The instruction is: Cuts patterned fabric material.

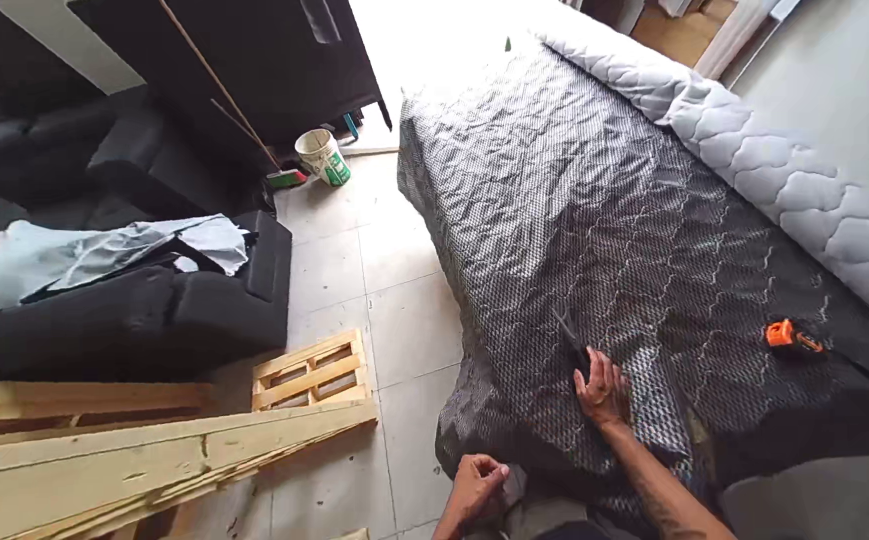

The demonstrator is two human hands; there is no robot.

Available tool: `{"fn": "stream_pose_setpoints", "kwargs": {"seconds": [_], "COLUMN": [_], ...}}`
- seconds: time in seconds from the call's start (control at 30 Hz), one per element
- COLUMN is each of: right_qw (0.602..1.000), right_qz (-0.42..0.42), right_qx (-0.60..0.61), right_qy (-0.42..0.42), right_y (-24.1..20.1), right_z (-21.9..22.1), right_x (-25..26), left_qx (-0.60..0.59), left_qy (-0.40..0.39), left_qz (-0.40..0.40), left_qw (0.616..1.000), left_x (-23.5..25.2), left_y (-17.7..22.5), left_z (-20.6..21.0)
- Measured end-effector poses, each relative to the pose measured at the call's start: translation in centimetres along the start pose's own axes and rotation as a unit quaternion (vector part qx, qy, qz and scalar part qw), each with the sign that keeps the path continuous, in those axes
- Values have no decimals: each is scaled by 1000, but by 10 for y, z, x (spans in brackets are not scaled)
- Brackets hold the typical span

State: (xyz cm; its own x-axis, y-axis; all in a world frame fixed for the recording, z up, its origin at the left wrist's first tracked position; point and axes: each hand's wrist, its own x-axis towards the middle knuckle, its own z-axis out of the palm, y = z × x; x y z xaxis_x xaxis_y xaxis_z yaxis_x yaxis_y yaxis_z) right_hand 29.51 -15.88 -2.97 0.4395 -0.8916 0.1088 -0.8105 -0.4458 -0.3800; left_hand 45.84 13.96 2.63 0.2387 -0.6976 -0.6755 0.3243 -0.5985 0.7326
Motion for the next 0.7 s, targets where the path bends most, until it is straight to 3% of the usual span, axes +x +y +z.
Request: {"fn": "stream_pose_setpoints", "kwargs": {"seconds": [0.13, 0.2, 0.3, 0.47, 0.7], "right_qw": [998, 997, 997, 995, 984], "right_qz": [42, 47, 53, 84, 170], "right_qx": [-34, -42, -48, -35, -53], "right_qy": [-33, -38, -36, -30, -21], "right_y": [-6, -6, -8, -12, -20], "right_z": [2, 3, 3, 2, 2], "right_x": [2, 5, 5, 6, 13], "left_qx": [-44, -64, -62, 16, 168], "left_qy": [183, 219, 174, -29, 27], "left_qz": [-83, -83, -67, -40, -89], "left_qw": [979, 970, 981, 999, 981], "left_x": [-34, -27, -2, 54, 145], "left_y": [-40, -37, -13, 32, 82], "left_z": [-77, -93, -99, -136, -274]}}
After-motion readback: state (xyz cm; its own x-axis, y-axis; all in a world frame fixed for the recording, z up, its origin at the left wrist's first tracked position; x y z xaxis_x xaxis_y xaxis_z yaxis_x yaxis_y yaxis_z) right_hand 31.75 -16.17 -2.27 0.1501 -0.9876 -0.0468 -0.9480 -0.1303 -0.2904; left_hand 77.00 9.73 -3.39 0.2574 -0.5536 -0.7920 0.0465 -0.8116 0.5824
